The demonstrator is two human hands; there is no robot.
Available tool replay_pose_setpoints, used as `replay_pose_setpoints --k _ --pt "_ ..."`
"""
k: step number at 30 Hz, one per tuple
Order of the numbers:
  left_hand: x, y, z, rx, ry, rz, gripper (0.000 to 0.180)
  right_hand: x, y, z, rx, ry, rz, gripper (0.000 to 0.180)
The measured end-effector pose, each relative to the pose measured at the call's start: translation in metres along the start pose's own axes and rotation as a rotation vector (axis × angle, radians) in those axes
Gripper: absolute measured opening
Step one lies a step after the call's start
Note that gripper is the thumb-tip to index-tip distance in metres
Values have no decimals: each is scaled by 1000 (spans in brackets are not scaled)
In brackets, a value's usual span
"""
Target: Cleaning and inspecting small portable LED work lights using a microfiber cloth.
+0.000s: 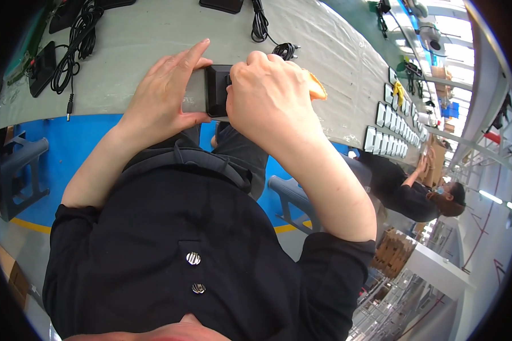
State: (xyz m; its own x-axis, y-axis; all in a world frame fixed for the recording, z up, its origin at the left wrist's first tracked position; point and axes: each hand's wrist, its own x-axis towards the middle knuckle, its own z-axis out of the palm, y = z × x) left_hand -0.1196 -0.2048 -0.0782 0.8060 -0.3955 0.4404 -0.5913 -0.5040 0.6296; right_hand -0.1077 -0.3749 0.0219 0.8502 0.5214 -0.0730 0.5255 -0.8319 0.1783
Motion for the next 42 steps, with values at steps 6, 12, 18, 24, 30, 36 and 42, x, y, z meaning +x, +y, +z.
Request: replay_pose_setpoints --k 6,12,18,24,30,36,42 --pt "2 -2 -1 103 -85 47 82 0 1 6 27 -6 8 18" --pt "16 9 5 132 9 5 57 4 2 9 43 45 10 20" --pt "20 17 -9 263 -108 22 62 -27 24 -6 512 169 181 46" --pt "21 -19 -82 594 -146 -40 55 -75 53 -9 770 375 425 40" --pt "26 -29 -122 763 -303 -45 68 -128 84 6 924 419 436 37" --pt "141 -1 -169 710 -43 81 41 -154 98 14 1079 388 502 28" --pt "249 -40 -200 1077 36 -482 57 -169 107 30 1142 439 549 25"
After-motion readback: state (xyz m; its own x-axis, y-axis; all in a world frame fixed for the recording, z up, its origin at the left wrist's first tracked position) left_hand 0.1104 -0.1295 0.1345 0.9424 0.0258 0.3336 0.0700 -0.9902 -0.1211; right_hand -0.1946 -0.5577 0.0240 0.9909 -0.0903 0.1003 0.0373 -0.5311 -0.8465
